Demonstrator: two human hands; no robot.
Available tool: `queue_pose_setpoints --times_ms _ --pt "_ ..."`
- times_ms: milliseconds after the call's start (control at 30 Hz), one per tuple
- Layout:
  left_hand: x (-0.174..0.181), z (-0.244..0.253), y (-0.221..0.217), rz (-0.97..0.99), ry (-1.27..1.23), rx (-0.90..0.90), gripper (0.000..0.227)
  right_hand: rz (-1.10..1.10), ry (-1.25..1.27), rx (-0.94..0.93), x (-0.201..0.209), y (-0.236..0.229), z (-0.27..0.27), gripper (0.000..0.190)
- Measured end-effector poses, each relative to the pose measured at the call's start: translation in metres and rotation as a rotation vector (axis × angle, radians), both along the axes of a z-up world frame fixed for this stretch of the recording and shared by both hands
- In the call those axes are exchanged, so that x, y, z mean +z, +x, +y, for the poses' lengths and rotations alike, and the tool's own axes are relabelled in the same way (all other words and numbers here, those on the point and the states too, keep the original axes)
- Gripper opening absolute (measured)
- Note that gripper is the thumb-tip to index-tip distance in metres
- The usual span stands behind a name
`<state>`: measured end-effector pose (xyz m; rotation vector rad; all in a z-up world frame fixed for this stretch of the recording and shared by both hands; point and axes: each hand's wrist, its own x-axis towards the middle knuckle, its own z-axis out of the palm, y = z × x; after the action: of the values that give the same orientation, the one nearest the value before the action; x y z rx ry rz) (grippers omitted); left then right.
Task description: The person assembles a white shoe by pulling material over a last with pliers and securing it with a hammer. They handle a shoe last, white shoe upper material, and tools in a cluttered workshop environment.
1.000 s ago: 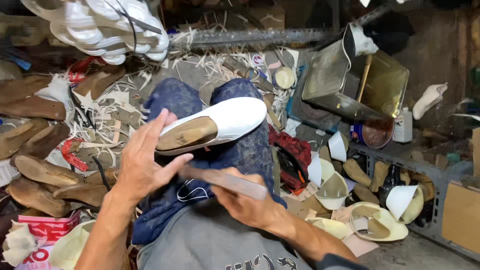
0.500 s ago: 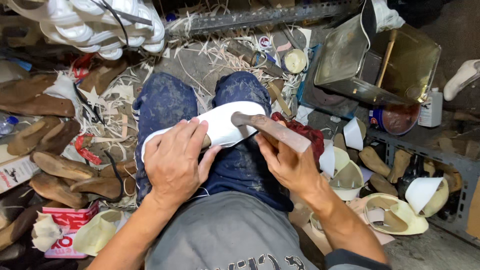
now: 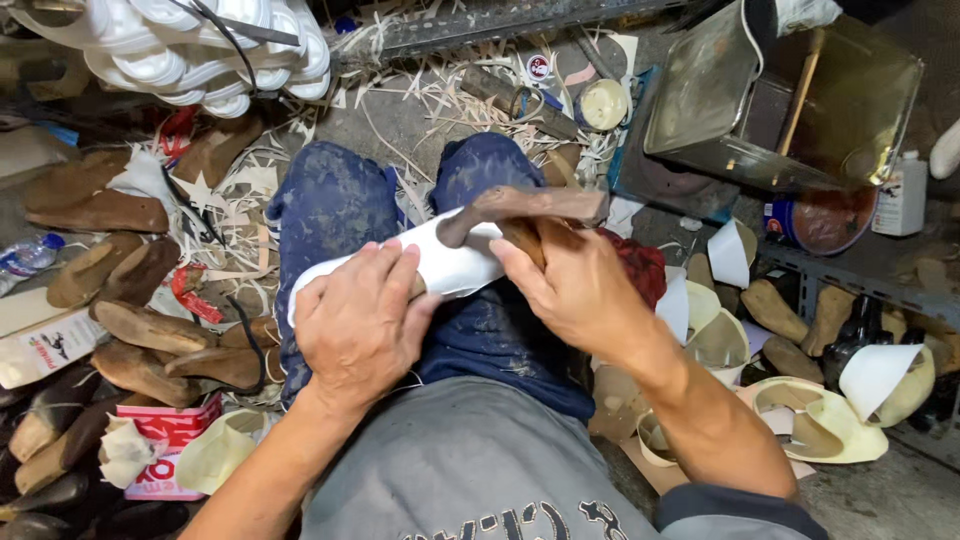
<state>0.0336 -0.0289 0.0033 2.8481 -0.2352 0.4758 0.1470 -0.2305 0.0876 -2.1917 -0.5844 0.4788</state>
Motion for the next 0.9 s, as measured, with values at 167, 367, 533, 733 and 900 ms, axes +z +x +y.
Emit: queue_pose_setpoints --times_ms 167,367,533,733,900 --pt "0.017 0.002 0.017 0.077 -0.007 0.006 0.033 -0.023 -0.074 -0.159 -0.036 -0.055 -0.020 0.039" --pt "0.027 0.007 0.033 0.111 0.005 0.004 0.032 -0.248 -0.122 -0.410 -0.089 -0.129 -0.015 0.038" --pt "0.026 0.007 0.032 0.108 0.042 0.006 0.028 -0.462 -0.216 -0.428 -0.116 -0.152 -0.032 0.042" --pt "0.002 0.003 0.023 -0.127 -0.025 0.027 0.040 -0.400 -0.019 -0.450 -0.055 -0.100 -0.047 0.025" --pt "0.000 -0.002 0.021 -0.162 -0.046 0.026 0.039 -0.559 -0.078 -0.378 -0.031 -0.065 -0.025 0.025"
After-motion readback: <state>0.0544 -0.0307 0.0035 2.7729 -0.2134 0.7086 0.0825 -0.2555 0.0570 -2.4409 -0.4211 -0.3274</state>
